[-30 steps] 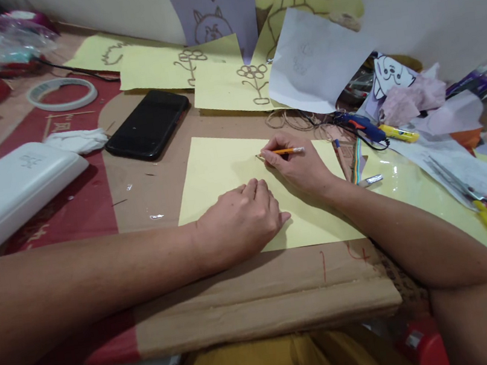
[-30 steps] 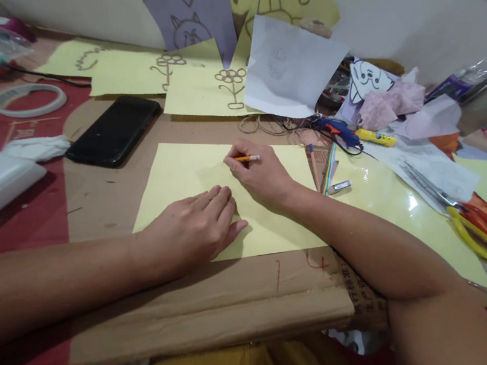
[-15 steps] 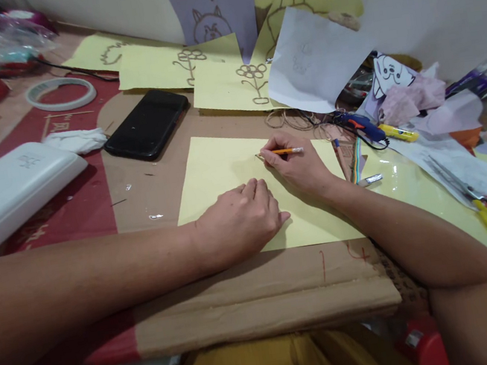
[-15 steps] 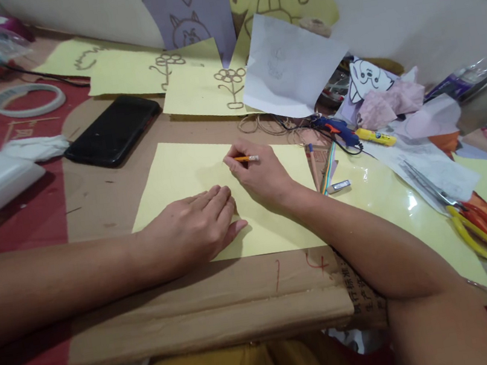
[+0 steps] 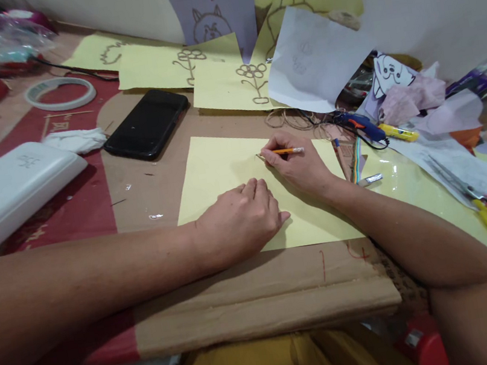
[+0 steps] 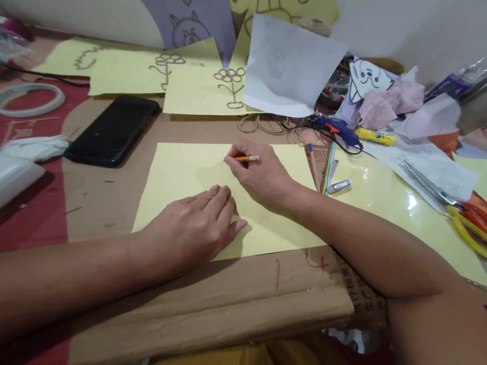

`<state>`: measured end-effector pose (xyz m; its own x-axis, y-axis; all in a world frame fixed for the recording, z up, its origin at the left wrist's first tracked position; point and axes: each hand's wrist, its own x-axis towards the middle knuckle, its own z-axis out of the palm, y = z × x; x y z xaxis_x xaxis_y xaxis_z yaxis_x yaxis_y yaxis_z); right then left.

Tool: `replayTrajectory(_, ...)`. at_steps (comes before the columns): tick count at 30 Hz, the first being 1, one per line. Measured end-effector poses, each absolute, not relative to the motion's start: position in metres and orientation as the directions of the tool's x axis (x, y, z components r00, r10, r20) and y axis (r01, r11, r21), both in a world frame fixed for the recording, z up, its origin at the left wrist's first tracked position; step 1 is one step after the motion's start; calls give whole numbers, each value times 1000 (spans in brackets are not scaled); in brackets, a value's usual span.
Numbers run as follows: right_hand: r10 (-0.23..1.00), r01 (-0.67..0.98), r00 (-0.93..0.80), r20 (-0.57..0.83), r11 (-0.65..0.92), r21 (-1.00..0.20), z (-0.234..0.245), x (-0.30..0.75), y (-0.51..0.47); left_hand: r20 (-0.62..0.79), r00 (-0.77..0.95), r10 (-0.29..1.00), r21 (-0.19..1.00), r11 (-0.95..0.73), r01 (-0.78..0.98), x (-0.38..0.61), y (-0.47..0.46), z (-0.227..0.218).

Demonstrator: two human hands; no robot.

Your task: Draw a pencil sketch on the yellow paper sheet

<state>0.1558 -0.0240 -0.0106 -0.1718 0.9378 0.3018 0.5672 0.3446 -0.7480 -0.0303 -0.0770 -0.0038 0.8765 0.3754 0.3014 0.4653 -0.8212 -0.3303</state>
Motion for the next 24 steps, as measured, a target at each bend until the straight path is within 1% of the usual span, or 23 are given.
replayTrajectory(9,933,540,-171,316,357,-762,-11,156,-24,294,876,382,-318,-826,466,-30,-76,-4)
replayTrajectory(14,940,534,-185,285,340,-774,-12,156,-23,298,875,382,-310,-828,468,-30,-76,-4)
replayTrajectory(21,937,550,-186,296,349,-759,-12,156,-23,278,871,406,-291,-828,479,-30,-76,-3)
replayTrajectory(24,937,551,-183,298,349,-758,-12,156,-23,293,872,391,-296,-830,472,-30,-77,-4)
